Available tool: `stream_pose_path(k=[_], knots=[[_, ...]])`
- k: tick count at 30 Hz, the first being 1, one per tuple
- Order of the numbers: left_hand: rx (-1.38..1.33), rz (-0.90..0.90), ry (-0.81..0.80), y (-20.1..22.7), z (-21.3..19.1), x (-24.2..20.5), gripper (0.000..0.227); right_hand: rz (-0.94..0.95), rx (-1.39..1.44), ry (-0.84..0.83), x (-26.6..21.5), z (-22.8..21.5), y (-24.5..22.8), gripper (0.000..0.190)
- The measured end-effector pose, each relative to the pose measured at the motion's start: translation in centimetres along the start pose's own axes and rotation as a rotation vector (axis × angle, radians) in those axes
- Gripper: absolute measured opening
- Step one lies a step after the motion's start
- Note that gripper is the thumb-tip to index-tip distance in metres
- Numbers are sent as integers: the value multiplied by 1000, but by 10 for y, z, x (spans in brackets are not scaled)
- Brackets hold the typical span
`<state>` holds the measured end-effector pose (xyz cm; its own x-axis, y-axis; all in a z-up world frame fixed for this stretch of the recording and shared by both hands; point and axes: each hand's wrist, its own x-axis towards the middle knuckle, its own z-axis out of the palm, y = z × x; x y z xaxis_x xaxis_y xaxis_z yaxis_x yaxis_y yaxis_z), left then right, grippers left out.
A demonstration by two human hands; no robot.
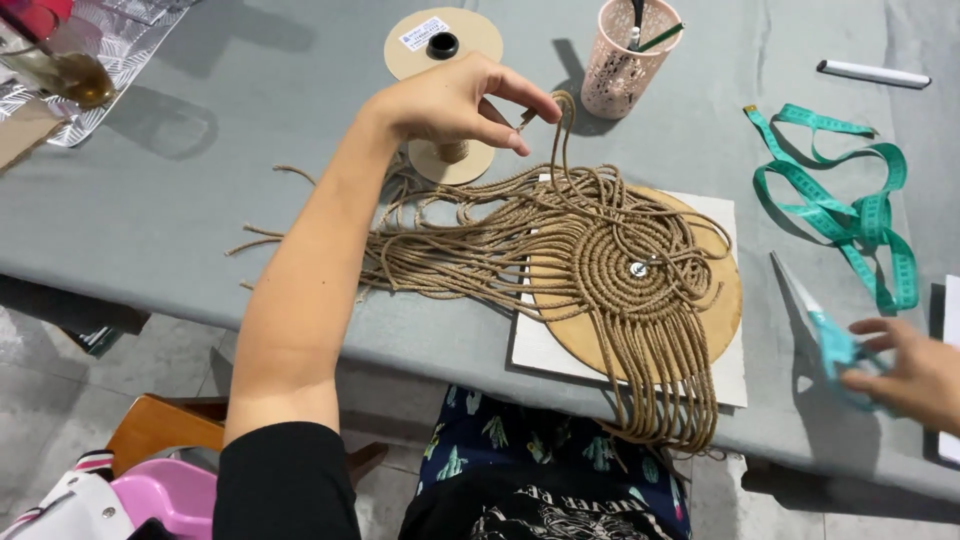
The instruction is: Weaving a circular macrame pattern on a cardboard base using cord, scissors, and a tape measure.
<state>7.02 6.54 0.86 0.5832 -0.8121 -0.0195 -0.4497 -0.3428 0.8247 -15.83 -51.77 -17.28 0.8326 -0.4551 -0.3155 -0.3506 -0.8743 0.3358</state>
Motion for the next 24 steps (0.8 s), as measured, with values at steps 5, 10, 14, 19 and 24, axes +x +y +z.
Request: stream_pose_path(k=[5,10,14,19,24], knots=[[7,47,19,10,-5,-7,35,-549,269,351,-41,-108,-59,45],[-59,111,40,3,-7,-8,37,-978,398,19,-64,-182,-186,34],[-93,192,11,0,-11,-14,34,-1292,499,-84,-50,-215,-243,56],[-119,235,58,-7,-14,-15,37,-1220,593,-251,-47,-234,-271,51],[-269,247,16,-9,-15,-17,36,-1390,630,-117,-35,-233,-293,52]])
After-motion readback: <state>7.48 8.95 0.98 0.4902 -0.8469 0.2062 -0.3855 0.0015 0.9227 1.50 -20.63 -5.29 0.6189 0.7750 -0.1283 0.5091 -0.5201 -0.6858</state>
